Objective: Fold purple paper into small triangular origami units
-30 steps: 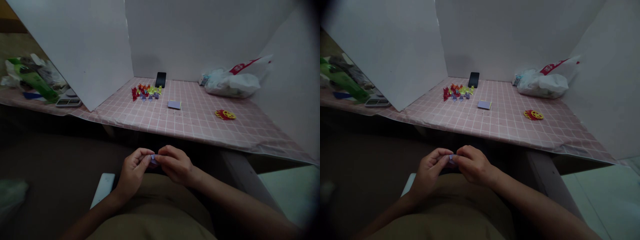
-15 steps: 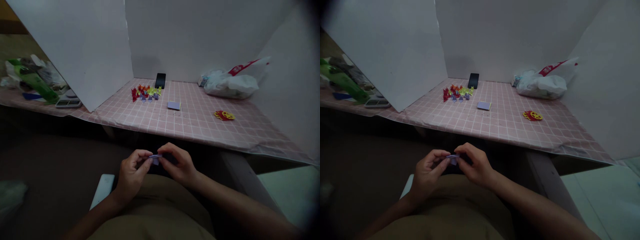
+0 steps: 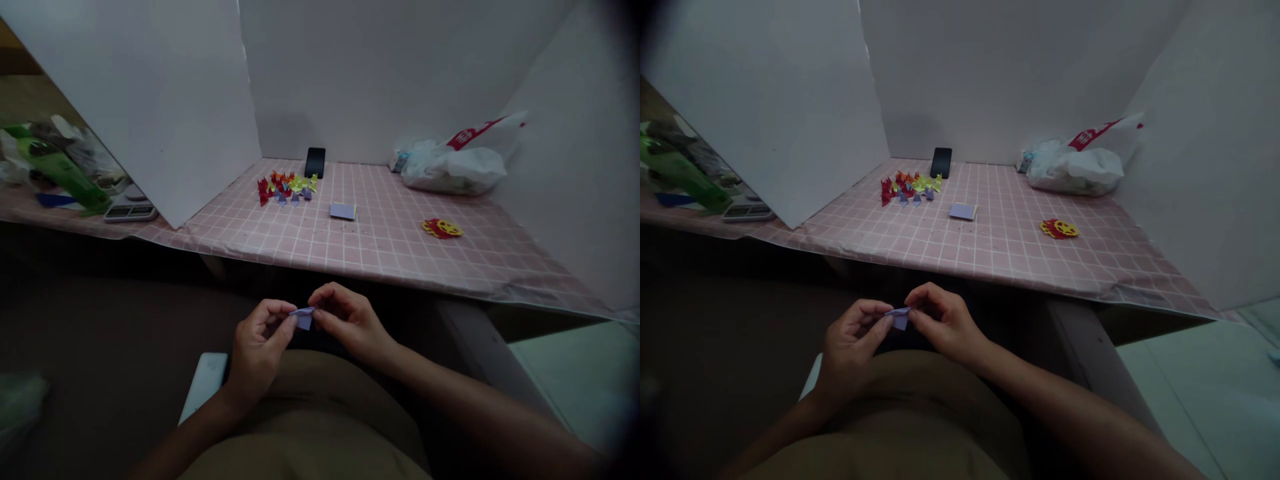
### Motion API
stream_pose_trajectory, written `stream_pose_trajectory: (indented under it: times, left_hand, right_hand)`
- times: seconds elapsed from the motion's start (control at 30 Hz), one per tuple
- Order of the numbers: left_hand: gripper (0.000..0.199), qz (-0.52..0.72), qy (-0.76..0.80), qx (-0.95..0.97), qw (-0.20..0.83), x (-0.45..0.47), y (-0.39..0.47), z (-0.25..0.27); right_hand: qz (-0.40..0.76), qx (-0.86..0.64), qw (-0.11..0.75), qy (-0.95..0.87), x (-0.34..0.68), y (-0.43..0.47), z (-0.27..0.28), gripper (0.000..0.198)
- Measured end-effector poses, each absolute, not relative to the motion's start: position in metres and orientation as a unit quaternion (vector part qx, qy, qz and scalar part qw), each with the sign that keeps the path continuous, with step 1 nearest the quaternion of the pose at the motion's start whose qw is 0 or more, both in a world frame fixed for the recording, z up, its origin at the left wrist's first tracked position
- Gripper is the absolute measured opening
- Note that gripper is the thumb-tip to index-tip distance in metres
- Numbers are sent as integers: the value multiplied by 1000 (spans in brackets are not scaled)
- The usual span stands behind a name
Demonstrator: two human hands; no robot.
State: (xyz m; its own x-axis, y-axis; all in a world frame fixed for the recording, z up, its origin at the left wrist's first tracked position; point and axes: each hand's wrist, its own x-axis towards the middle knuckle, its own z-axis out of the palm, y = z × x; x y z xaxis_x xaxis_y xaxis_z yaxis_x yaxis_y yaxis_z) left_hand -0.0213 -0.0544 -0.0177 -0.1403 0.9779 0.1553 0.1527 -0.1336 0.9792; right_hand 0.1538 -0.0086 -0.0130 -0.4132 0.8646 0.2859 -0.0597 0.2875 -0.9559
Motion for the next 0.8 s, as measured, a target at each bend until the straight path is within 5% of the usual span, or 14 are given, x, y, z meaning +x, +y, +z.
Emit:
stream_pose_trajectory:
  times: [0.8]
  left_hand:
    - [8, 508, 541, 531, 409, -22, -54, -19]
  right_hand:
    - [568, -330, 395, -642, 153, -8, -16, 17]
